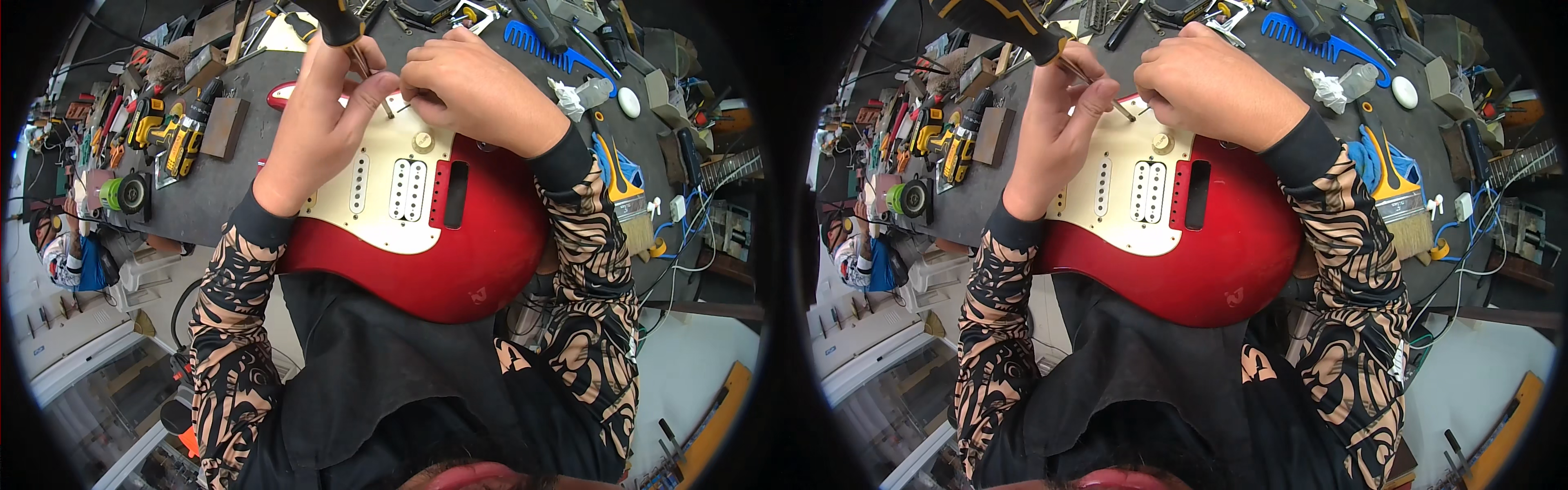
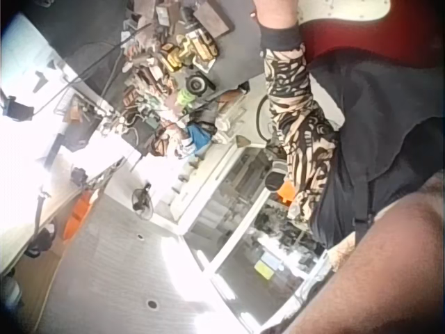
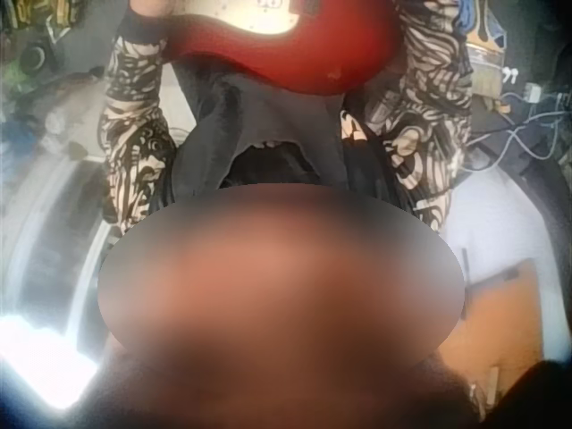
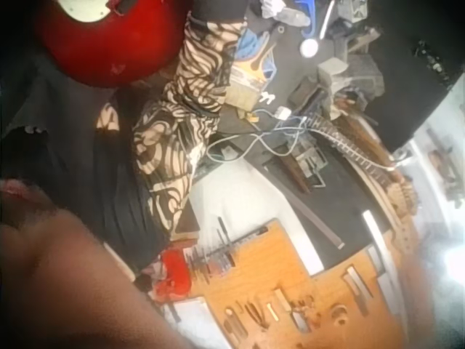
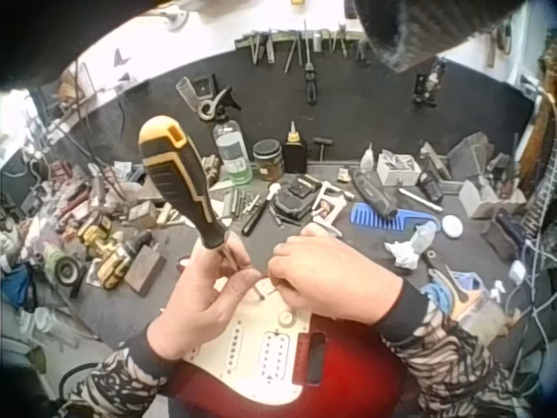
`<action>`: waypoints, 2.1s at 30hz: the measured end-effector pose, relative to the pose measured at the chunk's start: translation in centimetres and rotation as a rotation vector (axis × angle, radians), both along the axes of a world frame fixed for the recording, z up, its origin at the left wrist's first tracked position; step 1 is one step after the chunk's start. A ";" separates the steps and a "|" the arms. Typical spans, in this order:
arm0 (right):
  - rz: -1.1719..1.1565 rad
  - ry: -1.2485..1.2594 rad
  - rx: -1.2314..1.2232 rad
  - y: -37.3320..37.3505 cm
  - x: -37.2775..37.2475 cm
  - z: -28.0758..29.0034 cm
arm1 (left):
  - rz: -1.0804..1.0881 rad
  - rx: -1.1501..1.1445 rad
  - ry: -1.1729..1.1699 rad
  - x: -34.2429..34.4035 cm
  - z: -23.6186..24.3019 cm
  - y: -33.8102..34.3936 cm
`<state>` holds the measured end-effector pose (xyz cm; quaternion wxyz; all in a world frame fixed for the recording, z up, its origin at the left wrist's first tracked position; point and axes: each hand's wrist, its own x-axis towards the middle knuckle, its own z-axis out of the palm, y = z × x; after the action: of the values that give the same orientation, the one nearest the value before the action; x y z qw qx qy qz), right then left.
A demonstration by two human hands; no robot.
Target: The person repairs a red electric guitar by using a screwdriver and a rotary tool to adjust the control knobs and pickguard. They also wipe the guitar's surface with a cloth and inspect the components throughout the process.
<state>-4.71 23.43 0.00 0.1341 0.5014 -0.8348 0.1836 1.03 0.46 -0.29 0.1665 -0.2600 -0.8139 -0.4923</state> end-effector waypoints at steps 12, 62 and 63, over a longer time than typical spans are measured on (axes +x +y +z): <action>-0.023 -0.015 0.066 0.1 0.1 0.2 | -0.190 0.201 -0.165 0.5 0.8 -0.6; 0.039 -0.037 0.010 0.2 0.4 0.4 | -0.104 -0.018 -0.088 1.3 1.5 -0.5; 0.043 -0.017 -0.001 0.2 0.4 0.3 | -0.118 0.004 -0.119 1.4 1.5 -0.4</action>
<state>-4.32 23.59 0.27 0.1233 0.5178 -0.8247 0.1912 2.40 0.05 1.22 0.0893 -0.2774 -0.8045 -0.5175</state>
